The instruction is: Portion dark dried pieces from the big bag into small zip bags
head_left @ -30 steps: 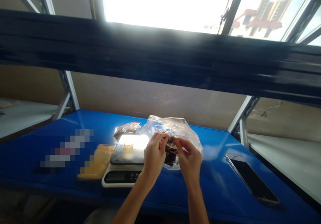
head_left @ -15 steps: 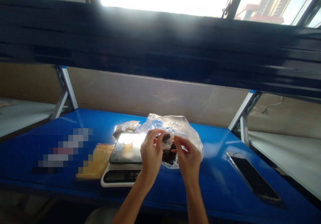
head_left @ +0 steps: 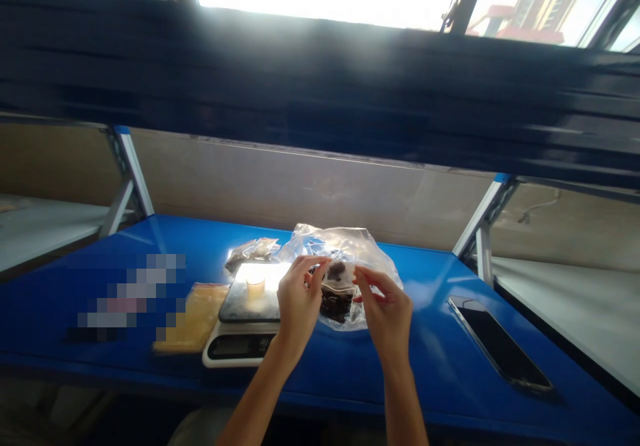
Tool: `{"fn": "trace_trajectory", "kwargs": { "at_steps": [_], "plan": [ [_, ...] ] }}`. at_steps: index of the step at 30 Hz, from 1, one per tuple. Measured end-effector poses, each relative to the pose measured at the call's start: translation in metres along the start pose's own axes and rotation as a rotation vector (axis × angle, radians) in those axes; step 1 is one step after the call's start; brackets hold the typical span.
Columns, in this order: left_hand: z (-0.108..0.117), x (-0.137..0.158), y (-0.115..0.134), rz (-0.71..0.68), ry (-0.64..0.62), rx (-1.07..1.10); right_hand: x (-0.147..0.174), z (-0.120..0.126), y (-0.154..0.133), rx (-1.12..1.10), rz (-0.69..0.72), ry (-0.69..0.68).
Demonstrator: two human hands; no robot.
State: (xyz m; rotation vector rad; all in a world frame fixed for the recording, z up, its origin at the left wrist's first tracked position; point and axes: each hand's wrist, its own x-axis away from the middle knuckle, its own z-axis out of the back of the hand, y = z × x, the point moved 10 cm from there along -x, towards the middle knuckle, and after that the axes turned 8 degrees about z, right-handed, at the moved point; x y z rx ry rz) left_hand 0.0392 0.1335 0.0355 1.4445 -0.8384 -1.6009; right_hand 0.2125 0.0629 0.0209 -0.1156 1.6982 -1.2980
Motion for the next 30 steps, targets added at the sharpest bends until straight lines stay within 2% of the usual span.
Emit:
{"fn": "trace_trajectory", "kwargs": {
  "at_steps": [7,14,22,26,28,30],
  "plan": [
    [-0.01,-0.007,-0.014,0.106,-0.164,-0.01,0.0,0.004,0.009,0.019,-0.052,0.041],
    [-0.017,-0.007,-0.017,0.122,-0.262,0.071,-0.001,0.007,0.012,0.023,-0.094,0.048],
    [-0.006,-0.009,-0.018,0.162,-0.109,0.144,0.0,-0.012,0.009,-0.028,-0.073,-0.088],
    [-0.013,-0.006,-0.013,0.084,-0.153,0.069,0.001,-0.022,0.007,0.084,-0.034,-0.186],
    [-0.013,-0.006,-0.014,0.078,-0.146,0.038,0.001,-0.02,0.008,0.118,-0.037,-0.178],
    [-0.006,-0.006,-0.014,0.089,-0.073,0.04,0.001,-0.014,0.009,0.084,-0.055,-0.111]
  ]
}}
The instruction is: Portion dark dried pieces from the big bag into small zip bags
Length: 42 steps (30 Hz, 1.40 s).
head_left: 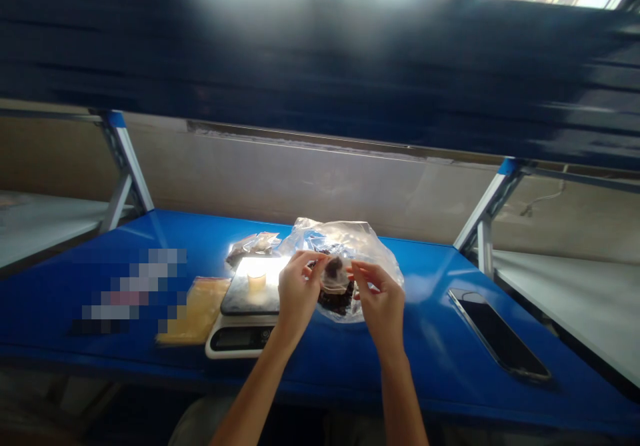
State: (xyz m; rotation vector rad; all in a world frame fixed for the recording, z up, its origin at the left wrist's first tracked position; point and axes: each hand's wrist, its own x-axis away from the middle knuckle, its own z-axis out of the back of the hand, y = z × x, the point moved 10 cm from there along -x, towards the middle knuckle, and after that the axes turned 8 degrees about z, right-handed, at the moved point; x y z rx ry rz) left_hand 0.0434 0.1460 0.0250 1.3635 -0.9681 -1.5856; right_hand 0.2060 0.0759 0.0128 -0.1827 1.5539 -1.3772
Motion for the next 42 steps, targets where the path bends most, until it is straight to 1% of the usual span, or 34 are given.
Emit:
{"fn": "trace_trajectory", "kwargs": {
  "at_steps": [2,5,6,7,9,10,13,14,15,17,18,19,22,23,26,27,29,31,32,35,36,42],
  "plan": [
    [0.004,0.001,0.003,-0.014,0.034,0.0,0.001,0.005,-0.001,-0.023,0.002,0.05],
    [-0.004,0.003,0.008,-0.052,-0.042,-0.048,0.001,0.004,-0.005,0.02,0.037,0.041],
    [-0.005,0.003,0.009,-0.055,-0.047,-0.062,0.001,0.004,-0.005,0.024,0.036,0.045],
    [-0.003,0.003,0.009,-0.054,-0.027,-0.064,0.001,0.005,-0.004,0.018,0.026,0.062],
    [0.004,0.003,0.007,-0.046,0.05,-0.049,0.002,0.009,-0.001,-0.012,-0.003,0.107],
    [0.004,0.003,0.007,-0.047,0.056,-0.049,0.002,0.01,0.0,-0.018,-0.009,0.112],
    [-0.011,0.004,0.005,-0.055,-0.071,-0.113,0.001,0.007,-0.001,0.035,0.017,0.072],
    [-0.014,0.004,0.005,-0.055,-0.087,-0.145,0.001,0.007,0.0,0.045,0.019,0.072],
    [-0.013,0.005,0.005,-0.057,-0.067,-0.172,0.001,0.009,0.002,0.039,0.01,0.087],
    [-0.003,0.007,0.009,-0.074,0.051,-0.2,0.002,0.013,0.007,-0.01,-0.021,0.142],
    [0.001,0.008,0.013,-0.09,0.101,-0.208,0.003,0.013,0.007,-0.035,-0.029,0.148],
    [0.002,0.01,0.016,-0.11,0.11,-0.213,0.003,0.012,0.007,-0.047,-0.027,0.133],
    [-0.004,0.012,0.022,-0.155,0.044,-0.207,0.002,0.003,0.0,-0.035,0.002,0.049],
    [-0.002,0.012,0.023,-0.157,0.055,-0.192,0.002,0.003,-0.002,-0.038,0.0,0.051],
    [0.014,0.012,0.023,-0.156,0.187,-0.139,0.004,0.011,-0.002,-0.061,-0.022,0.141],
    [0.015,0.011,0.023,-0.159,0.19,-0.142,0.004,0.012,-0.003,-0.06,-0.017,0.149],
    [0.004,0.01,0.022,-0.166,0.092,-0.194,0.004,0.009,-0.005,-0.035,0.018,0.118],
    [-0.006,0.01,0.019,-0.157,0.006,-0.264,0.003,0.007,-0.006,-0.007,0.04,0.093],
    [-0.007,0.01,0.018,-0.145,0.005,-0.285,0.002,0.008,-0.004,-0.005,0.033,0.102],
    [0.001,0.01,0.013,-0.094,0.102,-0.261,0.003,0.014,0.006,-0.042,-0.03,0.164],
    [0.002,0.009,0.011,-0.077,0.115,-0.236,0.003,0.014,0.009,-0.056,-0.046,0.167],
    [-0.001,0.003,0.001,-0.019,0.08,-0.097,0.002,0.004,0.013,-0.076,-0.081,0.082]
  ]
}}
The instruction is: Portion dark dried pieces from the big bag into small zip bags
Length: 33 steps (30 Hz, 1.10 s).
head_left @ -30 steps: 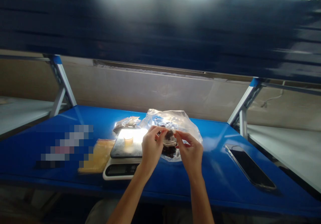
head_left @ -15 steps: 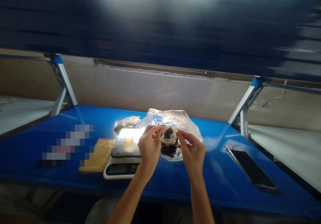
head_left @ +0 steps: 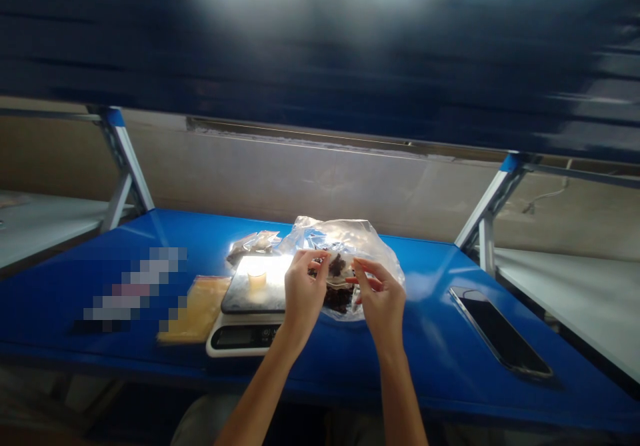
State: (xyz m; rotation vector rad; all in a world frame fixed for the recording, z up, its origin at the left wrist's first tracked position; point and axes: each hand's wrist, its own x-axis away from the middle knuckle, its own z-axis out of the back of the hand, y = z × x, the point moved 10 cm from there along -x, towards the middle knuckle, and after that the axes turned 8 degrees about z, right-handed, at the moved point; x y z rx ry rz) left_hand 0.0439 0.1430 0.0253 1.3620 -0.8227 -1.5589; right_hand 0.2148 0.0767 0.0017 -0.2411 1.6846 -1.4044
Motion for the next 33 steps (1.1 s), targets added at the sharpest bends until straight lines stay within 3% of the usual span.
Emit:
{"fn": "trace_trajectory", "kwargs": {
  "at_steps": [6,11,17,22,27,31,33],
  "plan": [
    [-0.013,-0.001,-0.01,0.089,-0.132,0.153,0.001,-0.018,-0.004,-0.133,0.018,-0.14],
    [-0.012,-0.002,-0.017,0.132,-0.121,0.088,0.001,-0.017,-0.005,-0.119,0.037,-0.141],
    [0.001,-0.002,-0.007,0.046,-0.011,-0.024,-0.002,-0.006,-0.001,-0.037,0.032,-0.061],
    [-0.011,0.005,0.006,-0.056,-0.106,-0.037,0.0,-0.01,-0.004,-0.024,0.07,-0.113],
    [0.006,0.007,0.004,-0.025,0.074,-0.047,0.001,0.008,-0.004,0.015,0.043,0.066],
    [-0.007,0.006,0.009,-0.082,-0.05,-0.049,0.001,-0.003,-0.012,0.089,0.118,-0.051],
    [-0.007,0.006,0.006,-0.057,-0.041,-0.052,0.001,0.0,-0.011,0.112,0.111,-0.026]
  ]
}}
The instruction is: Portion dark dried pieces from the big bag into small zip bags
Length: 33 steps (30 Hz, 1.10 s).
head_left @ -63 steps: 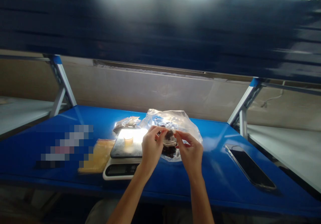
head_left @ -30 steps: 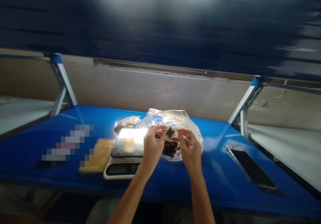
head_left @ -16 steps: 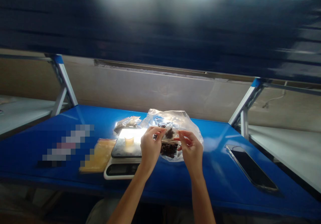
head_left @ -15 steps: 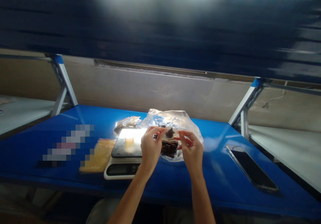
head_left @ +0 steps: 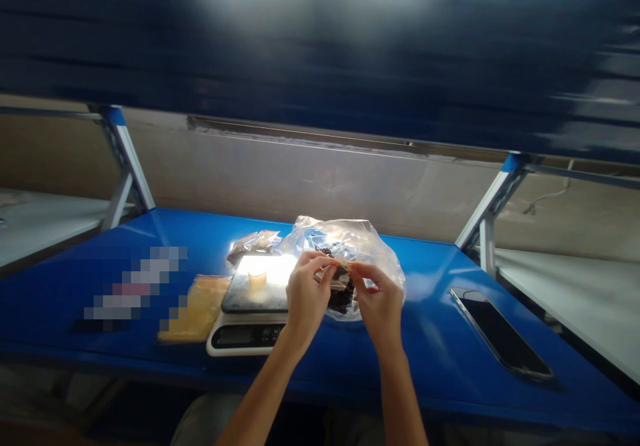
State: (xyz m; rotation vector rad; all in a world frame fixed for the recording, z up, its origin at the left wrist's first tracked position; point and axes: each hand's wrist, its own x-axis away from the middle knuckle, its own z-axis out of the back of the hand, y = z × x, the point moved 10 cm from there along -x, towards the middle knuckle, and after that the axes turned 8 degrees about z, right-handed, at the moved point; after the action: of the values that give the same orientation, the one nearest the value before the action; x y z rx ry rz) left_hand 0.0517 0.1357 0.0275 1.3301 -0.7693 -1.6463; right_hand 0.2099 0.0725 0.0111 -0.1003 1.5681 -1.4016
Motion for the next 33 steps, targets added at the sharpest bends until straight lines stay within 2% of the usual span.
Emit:
{"fn": "trace_trajectory", "kwargs": {
  "at_steps": [2,4,8,13,21,26,29,33],
  "plan": [
    [0.009,0.001,-0.003,0.044,0.095,0.01,0.001,0.01,0.005,-0.009,-0.045,0.108],
    [0.009,0.003,-0.001,0.041,0.102,0.029,0.002,0.015,0.006,-0.033,-0.058,0.16],
    [-0.008,0.004,0.006,-0.017,-0.076,0.103,-0.001,0.004,0.0,-0.025,0.006,0.036],
    [0.006,0.0,-0.005,0.038,0.059,0.225,0.0,0.005,0.005,-0.077,-0.056,0.076],
    [-0.004,-0.003,-0.02,0.209,-0.024,0.325,-0.001,-0.006,-0.001,-0.107,-0.009,-0.029],
    [-0.001,-0.002,-0.017,0.217,-0.021,0.349,-0.002,-0.005,0.002,-0.032,-0.033,-0.051],
    [-0.003,-0.003,-0.016,0.204,-0.07,0.341,-0.002,-0.002,0.003,0.009,-0.023,-0.03],
    [-0.003,-0.006,-0.016,0.164,-0.092,0.238,0.0,0.002,0.008,-0.049,-0.06,0.013]
  ]
}}
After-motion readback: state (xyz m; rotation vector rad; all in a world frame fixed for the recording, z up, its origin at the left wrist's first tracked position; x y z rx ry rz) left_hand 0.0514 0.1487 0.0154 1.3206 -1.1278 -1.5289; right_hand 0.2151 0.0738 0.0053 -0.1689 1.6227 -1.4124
